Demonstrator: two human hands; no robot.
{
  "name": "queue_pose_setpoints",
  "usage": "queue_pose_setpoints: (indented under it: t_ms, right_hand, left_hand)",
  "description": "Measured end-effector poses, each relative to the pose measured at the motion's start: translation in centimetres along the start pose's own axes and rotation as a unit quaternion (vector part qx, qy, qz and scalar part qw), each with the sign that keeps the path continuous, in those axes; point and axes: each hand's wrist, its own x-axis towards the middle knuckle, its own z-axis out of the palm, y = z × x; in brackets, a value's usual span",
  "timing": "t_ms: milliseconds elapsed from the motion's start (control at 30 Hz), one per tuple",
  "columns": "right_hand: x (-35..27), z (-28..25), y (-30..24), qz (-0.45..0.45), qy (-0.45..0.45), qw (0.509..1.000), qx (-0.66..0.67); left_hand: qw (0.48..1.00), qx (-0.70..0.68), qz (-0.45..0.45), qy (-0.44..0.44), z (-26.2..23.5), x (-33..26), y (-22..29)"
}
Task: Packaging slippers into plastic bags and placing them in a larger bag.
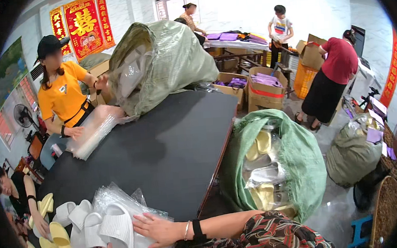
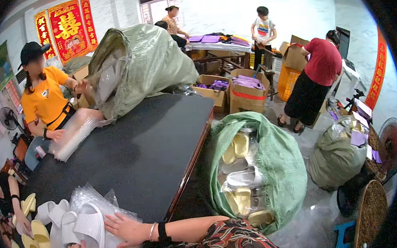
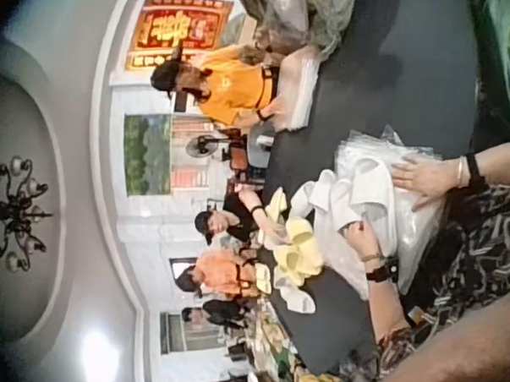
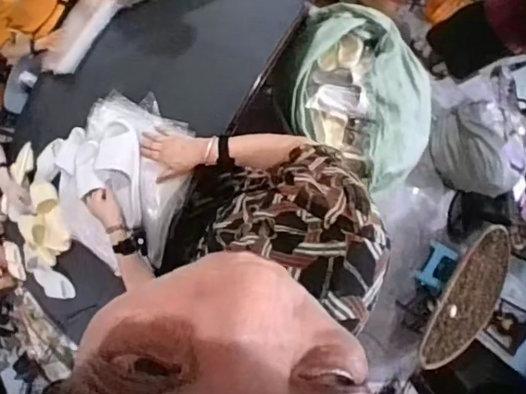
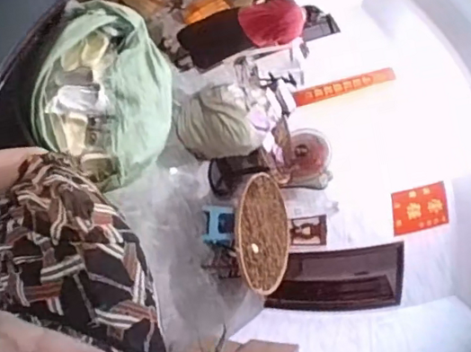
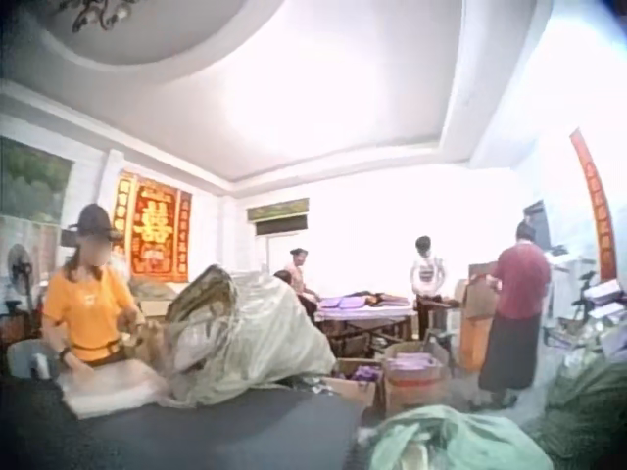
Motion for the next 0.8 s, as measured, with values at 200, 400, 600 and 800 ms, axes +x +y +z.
queue_pose_setpoints:
  t_ms: [200,400,600,800]
  right_hand:
    - [0.2,-0.7,-0.3,0.003,-0.029,0.999,-0.019]
    - [0.5,-0.7,-0.8,-0.004,-0.044,0.999,-0.029]
    - [0.5,-1.1,-1.0,0.002,-0.06,0.998,-0.032]
    - [0.6,-1.1,-1.0,0.006,-0.063,0.997,-0.032]
  left_hand:
    - [0.996,-0.073,-0.048,0.017,-1.4,-0.1,1.6]
    - [0.995,-0.077,-0.063,-0.023,-0.7,-0.8,-0.5]
    - [0.996,-0.073,-0.056,-0.008,-1.0,-1.0,-0.1]
    - [0.996,-0.073,-0.053,0.002,-1.7,-1.0,0.5]
